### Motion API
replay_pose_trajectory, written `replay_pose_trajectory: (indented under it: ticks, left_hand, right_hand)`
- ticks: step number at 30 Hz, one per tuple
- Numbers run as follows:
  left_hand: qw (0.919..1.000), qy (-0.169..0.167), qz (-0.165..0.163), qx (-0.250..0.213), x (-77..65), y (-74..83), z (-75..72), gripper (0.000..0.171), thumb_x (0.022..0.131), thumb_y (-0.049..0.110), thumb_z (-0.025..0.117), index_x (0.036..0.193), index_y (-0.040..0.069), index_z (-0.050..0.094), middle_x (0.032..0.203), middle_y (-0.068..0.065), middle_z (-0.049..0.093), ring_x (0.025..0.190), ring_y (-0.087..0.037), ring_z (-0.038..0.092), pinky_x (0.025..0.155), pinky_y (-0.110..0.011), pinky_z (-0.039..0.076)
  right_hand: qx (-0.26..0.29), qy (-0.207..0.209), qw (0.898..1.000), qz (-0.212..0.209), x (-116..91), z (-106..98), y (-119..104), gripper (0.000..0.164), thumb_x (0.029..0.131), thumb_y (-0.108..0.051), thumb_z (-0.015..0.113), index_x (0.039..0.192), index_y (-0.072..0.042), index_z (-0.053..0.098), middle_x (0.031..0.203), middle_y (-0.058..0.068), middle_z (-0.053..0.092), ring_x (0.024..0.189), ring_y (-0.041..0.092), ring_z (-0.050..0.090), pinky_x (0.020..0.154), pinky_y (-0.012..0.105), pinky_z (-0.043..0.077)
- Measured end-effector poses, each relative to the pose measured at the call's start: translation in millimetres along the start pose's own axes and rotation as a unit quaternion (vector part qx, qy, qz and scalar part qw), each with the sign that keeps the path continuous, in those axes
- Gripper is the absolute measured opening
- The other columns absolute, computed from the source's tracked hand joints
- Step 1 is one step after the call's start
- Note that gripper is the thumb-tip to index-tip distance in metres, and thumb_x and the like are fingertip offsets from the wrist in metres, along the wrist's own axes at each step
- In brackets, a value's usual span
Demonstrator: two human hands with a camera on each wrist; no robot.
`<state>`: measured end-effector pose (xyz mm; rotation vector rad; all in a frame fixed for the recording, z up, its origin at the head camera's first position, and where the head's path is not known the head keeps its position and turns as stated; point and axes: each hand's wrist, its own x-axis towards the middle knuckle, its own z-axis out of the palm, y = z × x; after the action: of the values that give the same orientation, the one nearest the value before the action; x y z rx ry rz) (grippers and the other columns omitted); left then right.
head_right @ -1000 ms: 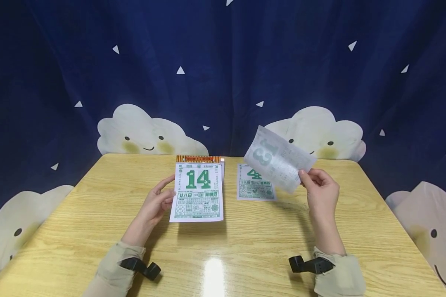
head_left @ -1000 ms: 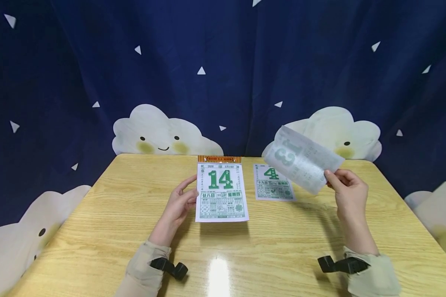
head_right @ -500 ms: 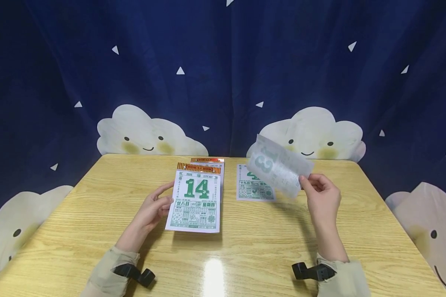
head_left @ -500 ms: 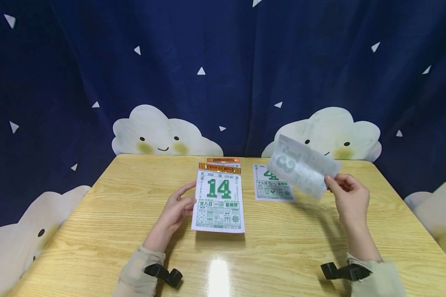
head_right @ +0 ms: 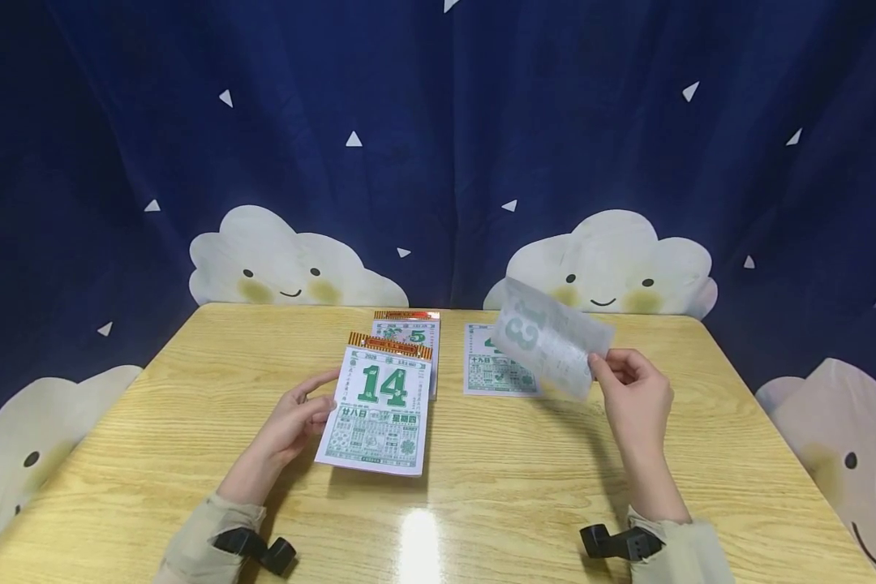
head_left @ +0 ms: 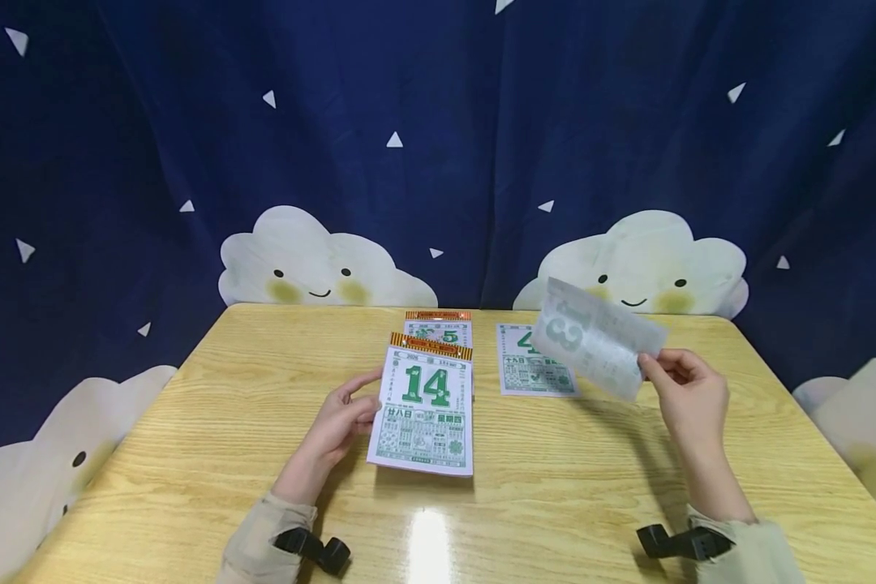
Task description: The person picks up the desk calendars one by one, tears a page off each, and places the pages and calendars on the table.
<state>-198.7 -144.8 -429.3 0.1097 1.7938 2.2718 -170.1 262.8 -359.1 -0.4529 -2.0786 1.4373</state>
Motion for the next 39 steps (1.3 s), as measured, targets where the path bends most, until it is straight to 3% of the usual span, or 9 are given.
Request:
replay_pose_trajectory:
  ticks: [10,15,17,22,28,31,35,39]
  left_hand:
    - [0.9994,-0.018,-0.016,0.024,-8.6,-1.3,-2.0,0.062,0.078,-0.007,0.049,0.137,-0.001,0.034,0.080,-0.001,0.069,0.052,-0.003,0.049,0.056,-0.021,0.051]
    - [0.9993,-0.017,-0.018,0.029,-10.0,-4.5,-0.5,0.060,0.077,-0.007,0.049,0.135,-0.003,0.035,0.057,0.007,0.052,0.048,-0.003,0.038,0.052,-0.020,0.048]
    - [0.9991,-0.014,-0.022,0.033,-10.7,-5.7,-0.3,0.060,0.076,-0.007,0.048,0.135,-0.002,0.037,0.055,0.007,0.050,0.047,-0.003,0.033,0.052,-0.020,0.048]
    - [0.9982,-0.019,-0.034,0.046,-14.7,-7.3,-1.2,0.063,0.074,-0.008,0.048,0.135,-0.002,0.037,0.075,0.000,0.065,0.048,-0.003,0.037,0.056,-0.023,0.051]
    - [0.9974,-0.034,-0.043,0.047,-19.7,-9.2,-3.4,0.063,0.075,-0.007,0.048,0.136,-0.002,0.035,0.054,0.008,0.039,0.048,-0.002,0.031,0.054,-0.021,0.050]
    - [0.9971,-0.043,-0.042,0.047,-22.2,-9.0,-3.8,0.063,0.075,-0.007,0.049,0.136,-0.003,0.034,0.055,0.008,0.047,0.048,-0.002,0.033,0.054,-0.021,0.050]
    - [0.9964,-0.056,-0.044,0.046,-25.7,-9.0,-4.3,0.064,0.076,-0.007,0.049,0.137,-0.003,0.032,0.072,0.001,0.066,0.051,-0.003,0.046,0.058,-0.025,0.053]
    - [0.9959,-0.057,-0.048,0.050,-30.0,-9.8,-4.5,0.064,0.076,-0.006,0.050,0.138,-0.002,0.032,0.085,-0.006,0.069,0.059,-0.008,0.058,0.061,-0.028,0.055]
  right_hand:
    - [-0.054,-0.023,0.998,-0.032,-2.6,-3.2,5.7,0.016,0.079,-0.023,0.070,0.082,-0.007,0.066,0.059,-0.023,0.055,0.056,-0.003,0.052,0.046,0.012,0.039]
    - [-0.079,-0.035,0.996,-0.039,-3.2,-5.8,8.4,0.022,0.080,-0.025,0.069,0.086,-0.004,0.066,0.060,-0.025,0.055,0.057,-0.004,0.052,0.046,0.013,0.039]
    - [-0.084,-0.039,0.995,-0.042,-3.6,-6.3,8.6,0.023,0.080,-0.025,0.068,0.088,-0.003,0.066,0.060,-0.025,0.054,0.057,-0.004,0.052,0.046,0.013,0.039]
    - [-0.093,-0.043,0.993,-0.055,-3.7,-7.1,9.2,0.025,0.080,-0.024,0.068,0.090,-0.001,0.067,0.060,-0.026,0.053,0.056,-0.005,0.051,0.046,0.014,0.039]
    - [-0.111,-0.044,0.991,-0.063,-5.2,-7.8,10.6,0.023,0.081,-0.024,0.068,0.089,-0.003,0.067,0.060,-0.025,0.052,0.055,-0.005,0.050,0.045,0.013,0.039]
    - [-0.121,-0.050,0.989,-0.064,-5.9,-8.5,10.8,0.024,0.081,-0.026,0.067,0.090,-0.003,0.067,0.061,-0.025,0.052,0.055,-0.005,0.050,0.045,0.014,0.039]
    - [-0.137,-0.054,0.987,-0.069,-6.7,-8.9,10.7,0.024,0.082,-0.027,0.067,0.090,-0.004,0.068,0.061,-0.024,0.052,0.056,-0.005,0.049,0.046,0.014,0.039]
    - [-0.150,-0.061,0.984,-0.081,-7.6,-9.3,9.8,0.025,0.082,-0.028,0.066,0.090,-0.005,0.068,0.062,-0.023,0.053,0.056,-0.006,0.049,0.046,0.014,0.040]
